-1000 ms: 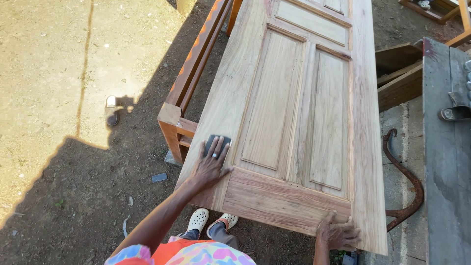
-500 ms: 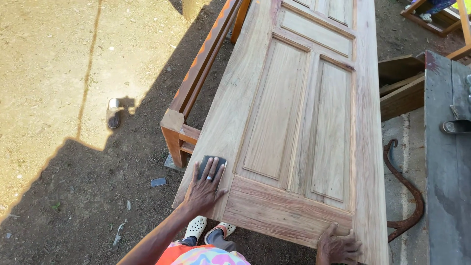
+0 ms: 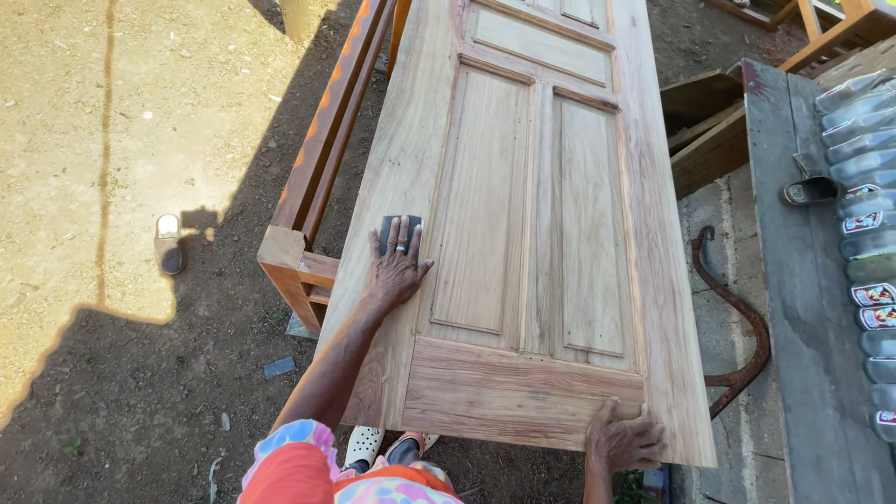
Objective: Hand sanding a large wooden door using a sanding block to prepare the surface.
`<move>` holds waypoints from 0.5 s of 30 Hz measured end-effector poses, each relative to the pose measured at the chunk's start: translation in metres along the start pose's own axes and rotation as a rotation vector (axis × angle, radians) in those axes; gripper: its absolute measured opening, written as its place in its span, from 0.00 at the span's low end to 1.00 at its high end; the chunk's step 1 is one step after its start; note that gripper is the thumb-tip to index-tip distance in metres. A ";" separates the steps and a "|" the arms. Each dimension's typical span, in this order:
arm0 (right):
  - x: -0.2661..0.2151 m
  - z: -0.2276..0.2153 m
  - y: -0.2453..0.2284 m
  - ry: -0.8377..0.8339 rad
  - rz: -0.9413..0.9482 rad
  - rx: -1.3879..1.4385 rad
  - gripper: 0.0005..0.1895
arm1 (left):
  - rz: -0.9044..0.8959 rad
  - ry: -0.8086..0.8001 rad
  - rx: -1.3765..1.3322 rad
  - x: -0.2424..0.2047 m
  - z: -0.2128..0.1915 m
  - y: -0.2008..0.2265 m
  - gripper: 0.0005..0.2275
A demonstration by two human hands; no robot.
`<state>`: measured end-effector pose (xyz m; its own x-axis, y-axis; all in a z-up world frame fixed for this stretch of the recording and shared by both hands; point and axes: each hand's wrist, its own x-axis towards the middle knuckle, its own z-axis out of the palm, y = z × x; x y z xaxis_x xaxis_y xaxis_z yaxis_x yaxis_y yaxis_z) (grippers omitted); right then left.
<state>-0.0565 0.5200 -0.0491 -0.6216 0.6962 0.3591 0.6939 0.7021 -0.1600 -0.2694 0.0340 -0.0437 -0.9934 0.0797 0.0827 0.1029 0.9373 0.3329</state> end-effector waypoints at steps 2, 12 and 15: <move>0.004 0.004 0.002 0.007 -0.002 0.005 0.41 | 0.053 0.074 -0.022 -0.027 0.000 0.000 0.36; 0.005 0.021 0.013 -0.065 0.024 -0.053 0.42 | 0.204 0.145 -0.029 -0.254 -0.096 0.017 0.36; 0.007 0.026 0.015 -0.080 0.033 -0.021 0.42 | 0.182 0.156 -0.001 -0.251 -0.086 0.013 0.35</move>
<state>-0.0598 0.5399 -0.0730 -0.6245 0.7295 0.2790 0.7218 0.6755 -0.1508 -0.0141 -0.0024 0.0205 -0.9385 0.1937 0.2857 0.2795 0.9121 0.2999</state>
